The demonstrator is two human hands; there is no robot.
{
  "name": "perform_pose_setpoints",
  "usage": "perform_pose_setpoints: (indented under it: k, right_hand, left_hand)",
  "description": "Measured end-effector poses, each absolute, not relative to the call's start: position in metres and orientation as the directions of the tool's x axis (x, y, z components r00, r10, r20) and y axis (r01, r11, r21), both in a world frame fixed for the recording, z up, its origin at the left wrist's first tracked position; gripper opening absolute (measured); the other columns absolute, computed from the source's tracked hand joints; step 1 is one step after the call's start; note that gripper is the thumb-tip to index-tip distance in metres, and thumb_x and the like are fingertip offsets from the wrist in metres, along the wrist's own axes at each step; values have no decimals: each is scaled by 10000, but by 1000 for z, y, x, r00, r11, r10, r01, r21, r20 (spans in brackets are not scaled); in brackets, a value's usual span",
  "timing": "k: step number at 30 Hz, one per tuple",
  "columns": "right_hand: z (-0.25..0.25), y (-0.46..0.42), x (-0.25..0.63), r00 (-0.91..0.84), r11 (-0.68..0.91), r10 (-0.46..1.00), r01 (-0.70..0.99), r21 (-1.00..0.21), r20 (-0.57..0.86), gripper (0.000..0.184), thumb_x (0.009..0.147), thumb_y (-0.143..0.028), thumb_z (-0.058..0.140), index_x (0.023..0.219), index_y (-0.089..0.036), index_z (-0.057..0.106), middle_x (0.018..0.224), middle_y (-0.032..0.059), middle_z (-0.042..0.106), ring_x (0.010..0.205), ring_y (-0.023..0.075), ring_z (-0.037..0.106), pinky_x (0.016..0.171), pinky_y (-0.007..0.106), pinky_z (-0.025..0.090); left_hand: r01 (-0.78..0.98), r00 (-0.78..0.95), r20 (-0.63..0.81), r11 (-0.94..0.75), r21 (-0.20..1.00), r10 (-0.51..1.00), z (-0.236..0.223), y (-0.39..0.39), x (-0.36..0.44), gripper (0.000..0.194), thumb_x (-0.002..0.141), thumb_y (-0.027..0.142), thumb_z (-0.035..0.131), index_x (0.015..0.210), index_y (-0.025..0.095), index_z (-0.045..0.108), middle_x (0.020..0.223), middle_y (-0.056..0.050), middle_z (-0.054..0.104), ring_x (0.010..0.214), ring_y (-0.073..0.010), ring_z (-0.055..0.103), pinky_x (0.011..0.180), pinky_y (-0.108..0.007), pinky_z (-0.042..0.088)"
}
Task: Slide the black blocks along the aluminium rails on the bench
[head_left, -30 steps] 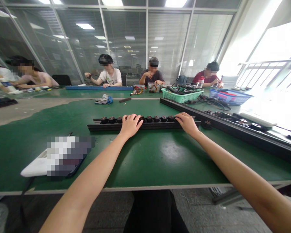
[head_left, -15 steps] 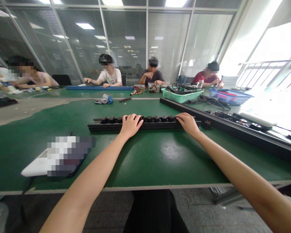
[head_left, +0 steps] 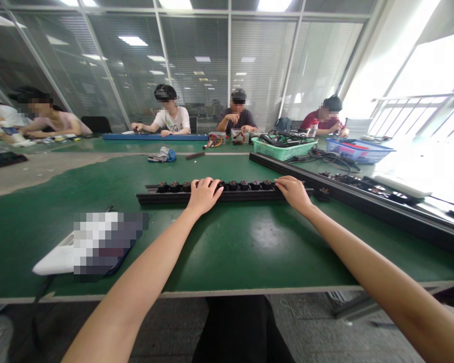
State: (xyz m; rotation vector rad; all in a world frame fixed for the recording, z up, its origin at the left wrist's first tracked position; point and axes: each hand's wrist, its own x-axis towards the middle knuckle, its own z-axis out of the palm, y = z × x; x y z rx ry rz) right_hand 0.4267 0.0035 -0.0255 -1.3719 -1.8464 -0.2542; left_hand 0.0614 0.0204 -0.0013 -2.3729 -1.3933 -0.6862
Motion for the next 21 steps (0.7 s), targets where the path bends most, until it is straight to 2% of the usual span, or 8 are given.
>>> perform_pose_setpoints:
  k: [7,21]
  right_hand:
    - [-24,1,429,-72,384,720,870,-310,690,285,994,-268,573,1094,-220,835,1135,125,769,1098,297,702,1038,465,552]
    - [-23,-1,429,-66,381,716,872,-309,695,276,984,-251,586,1098,-193,830,1142,130,772,1098,290,708,1046,445,549]
  left_hand:
    - [876,412,546,-482,-17,730,-2,20,62,432,1097,447,390,1375,233,642,1306,-135,663,1220,-328,587,1105,-526,324]
    - [874,418,545,-486,-21,727,-2,21,62,442,1099,449,382,1378,223,639,1307,-141,660,1226,-327,584,1108,-526,323]
